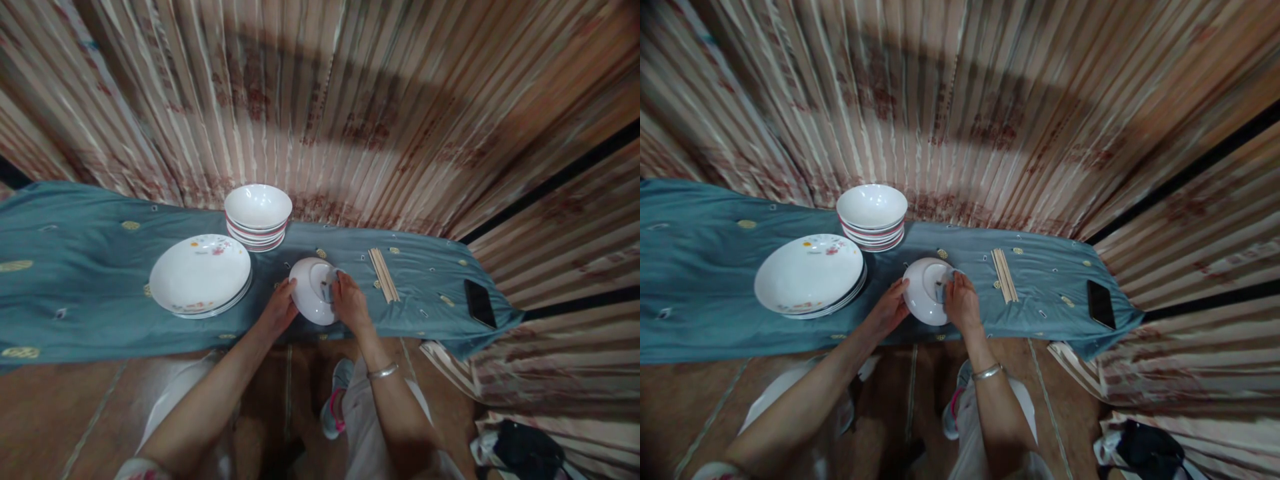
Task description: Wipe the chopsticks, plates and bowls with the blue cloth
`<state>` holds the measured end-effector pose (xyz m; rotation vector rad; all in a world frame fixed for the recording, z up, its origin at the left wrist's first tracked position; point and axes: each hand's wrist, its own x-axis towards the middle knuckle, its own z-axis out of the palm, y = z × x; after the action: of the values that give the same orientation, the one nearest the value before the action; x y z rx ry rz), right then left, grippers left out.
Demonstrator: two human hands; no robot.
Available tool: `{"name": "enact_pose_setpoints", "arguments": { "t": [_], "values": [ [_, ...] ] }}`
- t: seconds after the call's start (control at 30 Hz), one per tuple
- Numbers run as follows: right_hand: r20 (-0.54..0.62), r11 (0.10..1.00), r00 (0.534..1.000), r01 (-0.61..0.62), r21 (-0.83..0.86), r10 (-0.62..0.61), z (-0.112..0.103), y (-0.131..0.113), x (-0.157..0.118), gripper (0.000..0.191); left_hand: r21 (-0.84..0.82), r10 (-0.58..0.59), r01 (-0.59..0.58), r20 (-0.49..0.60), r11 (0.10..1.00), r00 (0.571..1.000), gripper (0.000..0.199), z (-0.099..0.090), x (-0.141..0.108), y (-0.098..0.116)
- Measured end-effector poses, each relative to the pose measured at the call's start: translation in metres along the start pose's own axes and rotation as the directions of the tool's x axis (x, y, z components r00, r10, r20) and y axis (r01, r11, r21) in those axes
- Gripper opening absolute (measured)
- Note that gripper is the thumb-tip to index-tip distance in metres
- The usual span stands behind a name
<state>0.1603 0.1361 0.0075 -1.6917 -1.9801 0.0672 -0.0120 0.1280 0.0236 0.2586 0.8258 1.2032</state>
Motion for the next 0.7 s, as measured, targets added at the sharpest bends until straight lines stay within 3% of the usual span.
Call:
{"name": "enact_pose_setpoints", "arguments": {
  "t": [0.33,0.57,0.7],
  "values": [
    [0.022,0.999,1.000,0.013,-0.048,-0.012,-0.014,-0.001,-0.030,0.037,-0.034,-0.011,0.011,-0.008,0.999,1.000,0.008,-0.002,0.004,0.000],
    [0.125,0.985,0.992,0.013,-0.172,0.008,-0.036,-0.020,-0.046,0.033,-0.043,0.010,-0.011,-0.012,0.999,1.000,0.005,-0.002,0.006,-0.002],
    [0.126,0.986,0.990,0.078,-0.144,-0.060,-0.044,-0.032,-0.053,0.032,-0.042,0.039,-0.038,0.015,0.998,0.999,0.006,-0.002,0.006,-0.003]
  ]
}}
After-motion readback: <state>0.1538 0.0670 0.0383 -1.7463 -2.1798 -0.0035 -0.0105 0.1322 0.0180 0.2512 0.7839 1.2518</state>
